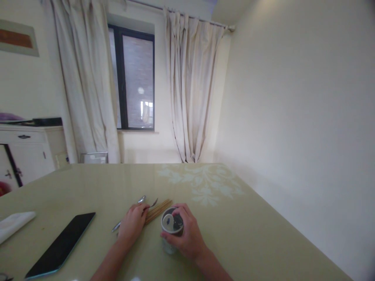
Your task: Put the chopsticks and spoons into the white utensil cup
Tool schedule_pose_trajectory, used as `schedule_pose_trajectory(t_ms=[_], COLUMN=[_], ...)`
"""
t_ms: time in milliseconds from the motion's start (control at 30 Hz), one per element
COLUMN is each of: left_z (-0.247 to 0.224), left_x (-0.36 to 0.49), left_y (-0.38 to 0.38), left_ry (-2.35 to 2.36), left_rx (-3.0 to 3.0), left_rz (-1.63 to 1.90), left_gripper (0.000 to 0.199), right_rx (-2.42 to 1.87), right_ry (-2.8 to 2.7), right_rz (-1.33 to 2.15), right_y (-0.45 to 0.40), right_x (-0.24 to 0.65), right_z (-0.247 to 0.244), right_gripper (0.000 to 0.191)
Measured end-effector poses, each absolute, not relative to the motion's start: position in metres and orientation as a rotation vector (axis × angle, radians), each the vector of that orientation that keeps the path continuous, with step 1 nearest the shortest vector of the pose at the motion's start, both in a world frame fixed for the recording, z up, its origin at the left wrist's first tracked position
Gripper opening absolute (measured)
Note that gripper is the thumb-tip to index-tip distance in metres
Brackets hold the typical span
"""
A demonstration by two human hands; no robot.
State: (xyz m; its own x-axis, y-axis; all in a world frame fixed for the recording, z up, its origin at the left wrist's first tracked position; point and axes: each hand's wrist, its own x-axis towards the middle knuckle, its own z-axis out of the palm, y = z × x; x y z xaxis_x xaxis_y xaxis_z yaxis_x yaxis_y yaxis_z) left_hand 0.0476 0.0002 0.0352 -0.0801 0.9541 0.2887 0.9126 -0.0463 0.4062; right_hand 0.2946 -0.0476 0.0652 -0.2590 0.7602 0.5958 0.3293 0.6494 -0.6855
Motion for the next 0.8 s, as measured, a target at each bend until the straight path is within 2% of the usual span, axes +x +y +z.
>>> schedule_pose_trajectory(t_ms=[333,800], left_z=[0.020,0.025], left_x=[0.036,0.038], left_y=[0.012,0.012], left_ry=[2.006,2.057], left_rx=[2.005,1.956], left_rz=[0.990,0.927], left_gripper=[0.028,0.025], right_rx=[-0.846,-0.836], right_ry=[-1.834,-1.841], right_rz=[0.504,0.536], right_y=[-0.047,-0.046], right_x=[0.292,0.292], right_z=[0.062,0.064], right_gripper=[0.051,0.046])
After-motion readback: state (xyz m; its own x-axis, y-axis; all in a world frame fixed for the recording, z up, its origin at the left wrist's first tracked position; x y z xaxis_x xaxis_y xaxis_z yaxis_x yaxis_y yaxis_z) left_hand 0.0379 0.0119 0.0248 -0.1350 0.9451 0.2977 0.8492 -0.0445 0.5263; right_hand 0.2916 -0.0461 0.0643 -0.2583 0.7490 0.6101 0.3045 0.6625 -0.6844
